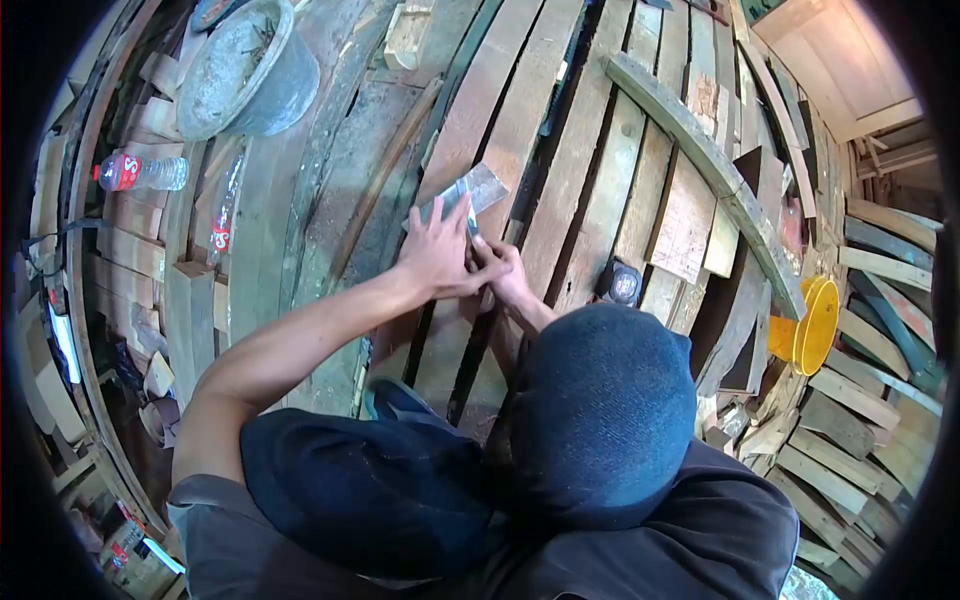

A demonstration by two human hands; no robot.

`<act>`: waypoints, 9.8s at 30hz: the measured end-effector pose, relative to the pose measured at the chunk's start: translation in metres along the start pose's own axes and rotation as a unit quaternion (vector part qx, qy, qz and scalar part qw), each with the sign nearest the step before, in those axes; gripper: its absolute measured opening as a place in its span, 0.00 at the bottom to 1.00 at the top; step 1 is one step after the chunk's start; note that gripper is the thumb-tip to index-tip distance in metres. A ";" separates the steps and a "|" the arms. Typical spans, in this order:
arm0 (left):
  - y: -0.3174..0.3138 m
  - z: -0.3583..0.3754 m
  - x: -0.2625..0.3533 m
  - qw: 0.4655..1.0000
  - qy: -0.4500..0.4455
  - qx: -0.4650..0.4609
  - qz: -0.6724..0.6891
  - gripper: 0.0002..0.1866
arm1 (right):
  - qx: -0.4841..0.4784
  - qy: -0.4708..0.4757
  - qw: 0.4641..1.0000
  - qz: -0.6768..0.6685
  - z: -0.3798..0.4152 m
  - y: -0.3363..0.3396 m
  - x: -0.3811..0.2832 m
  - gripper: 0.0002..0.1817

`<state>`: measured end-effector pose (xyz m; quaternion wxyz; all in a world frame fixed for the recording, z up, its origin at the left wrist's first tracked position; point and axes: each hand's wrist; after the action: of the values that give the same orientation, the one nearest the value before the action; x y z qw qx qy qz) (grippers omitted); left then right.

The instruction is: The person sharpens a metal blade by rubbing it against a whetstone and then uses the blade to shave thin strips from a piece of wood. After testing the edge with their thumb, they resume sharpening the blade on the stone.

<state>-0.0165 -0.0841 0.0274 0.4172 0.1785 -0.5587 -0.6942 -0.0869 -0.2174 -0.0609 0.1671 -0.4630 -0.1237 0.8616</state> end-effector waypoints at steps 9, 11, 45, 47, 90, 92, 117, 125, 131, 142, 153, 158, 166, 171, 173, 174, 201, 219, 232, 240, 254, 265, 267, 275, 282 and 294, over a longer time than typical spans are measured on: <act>-0.003 0.009 0.002 0.999 -0.015 -0.011 -0.034 0.65 | 0.018 -0.007 1.000 0.003 0.004 0.003 0.016 0.17; -0.001 -0.001 -0.004 1.000 -0.012 0.020 -0.004 0.64 | 0.042 -0.001 0.997 -0.058 -0.008 -0.005 0.007 0.18; 0.002 0.009 0.005 0.999 -0.011 -0.050 0.005 0.66 | 0.019 -0.007 0.997 -0.077 0.009 -0.009 0.019 0.16; 0.002 0.015 0.006 0.999 -0.016 -0.041 0.006 0.65 | 0.027 -0.019 0.999 -0.024 0.018 -0.005 0.030 0.17; 0.007 0.013 0.010 0.998 0.012 -0.059 0.008 0.66 | 0.081 0.019 0.992 0.100 0.020 -0.019 0.006 0.23; 0.005 0.020 0.006 0.997 -0.010 -0.072 0.003 0.65 | 0.035 -0.033 0.998 0.049 0.015 -0.003 0.024 0.21; 0.011 0.002 -0.002 0.999 0.008 -0.044 0.028 0.63 | -0.001 0.026 0.998 0.061 0.006 -0.004 -0.007 0.20; 0.010 0.012 0.004 0.997 0.024 -0.065 0.042 0.64 | 0.002 -0.018 0.996 0.086 0.009 0.001 0.013 0.21; 0.020 0.000 0.007 0.996 0.030 -0.079 0.028 0.64 | -0.006 0.004 1.000 0.022 0.001 -0.006 0.007 0.22; 0.012 -0.002 0.013 0.997 0.059 -0.030 0.030 0.61 | -0.010 0.001 0.998 0.058 0.005 -0.006 0.005 0.23; 0.015 -0.010 0.007 0.995 0.028 -0.080 0.049 0.60 | -0.010 0.015 0.999 0.042 0.003 -0.006 0.010 0.23; 0.020 0.003 0.010 0.995 0.017 -0.091 0.027 0.60 | 0.002 -0.044 0.995 0.091 0.013 0.002 0.012 0.21; 0.015 0.010 0.016 0.997 0.028 -0.074 0.025 0.62 | -0.007 -0.017 0.995 0.097 0.017 -0.006 0.009 0.23; 0.020 0.003 0.014 0.998 0.022 -0.065 0.004 0.61 | -0.011 -0.010 0.994 0.108 0.012 0.000 -0.004 0.23; 0.015 -0.003 0.008 0.998 0.035 -0.051 0.025 0.61 | -0.029 -0.026 0.999 0.037 -0.002 -0.001 0.000 0.22; 0.020 -0.006 0.008 0.996 0.035 -0.073 0.032 0.61 | -0.026 -0.016 0.999 0.042 -0.003 -0.002 0.002 0.22; 0.078 -0.016 -0.028 0.687 0.035 0.164 0.707 0.33 | 0.228 0.500 0.680 0.486 0.062 -0.026 -0.139 0.11; 0.106 0.014 0.023 0.726 -0.054 0.189 0.659 0.07 | 0.266 0.602 0.598 0.458 0.078 -0.029 -0.141 0.25; 0.114 0.017 0.017 0.715 -0.044 0.180 0.675 0.06 | 0.108 0.468 0.810 0.336 0.087 -0.033 -0.142 0.10; 0.122 0.023 0.019 0.734 -0.059 0.159 0.658 0.06 | -0.038 0.237 0.971 -0.013 0.101 -0.038 -0.146 0.06; 0.129 0.026 0.021 0.726 -0.109 0.151 0.662 0.07 | -0.146 0.173 0.961 -0.161 0.113 -0.038 -0.153 0.09; 0.136 0.031 0.028 0.680 -0.119 0.111 0.715 0.10 | -0.217 0.153 0.945 -0.193 0.112 -0.034 -0.148 0.12; 0.136 0.030 0.026 0.688 -0.132 0.103 0.706 0.09 | -0.234 0.155 0.940 -0.194 0.110 -0.033 -0.147 0.12; 0.136 0.030 0.024 0.703 -0.146 0.090 0.690 0.11 | -0.240 0.125 0.940 -0.209 0.113 -0.035 -0.149 0.15; 0.131 0.025 0.017 0.689 -0.124 0.085 0.709 0.07 | -0.219 0.068 0.954 -0.192 0.117 -0.037 -0.155 0.20; 0.129 0.021 0.014 0.696 -0.100 0.103 0.703 0.06 | -0.150 0.097 0.979 -0.101 0.118 -0.044 -0.155 0.16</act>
<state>0.0092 -0.0850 0.1560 0.7045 -0.2952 -0.6276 -0.1505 -0.0983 -0.2459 0.1362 0.1936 -0.5489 -0.2808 0.7631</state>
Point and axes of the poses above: each hand's wrist, its own z-axis away from the middle knuckle, its own y-axis out of the back of the hand, x = y × z
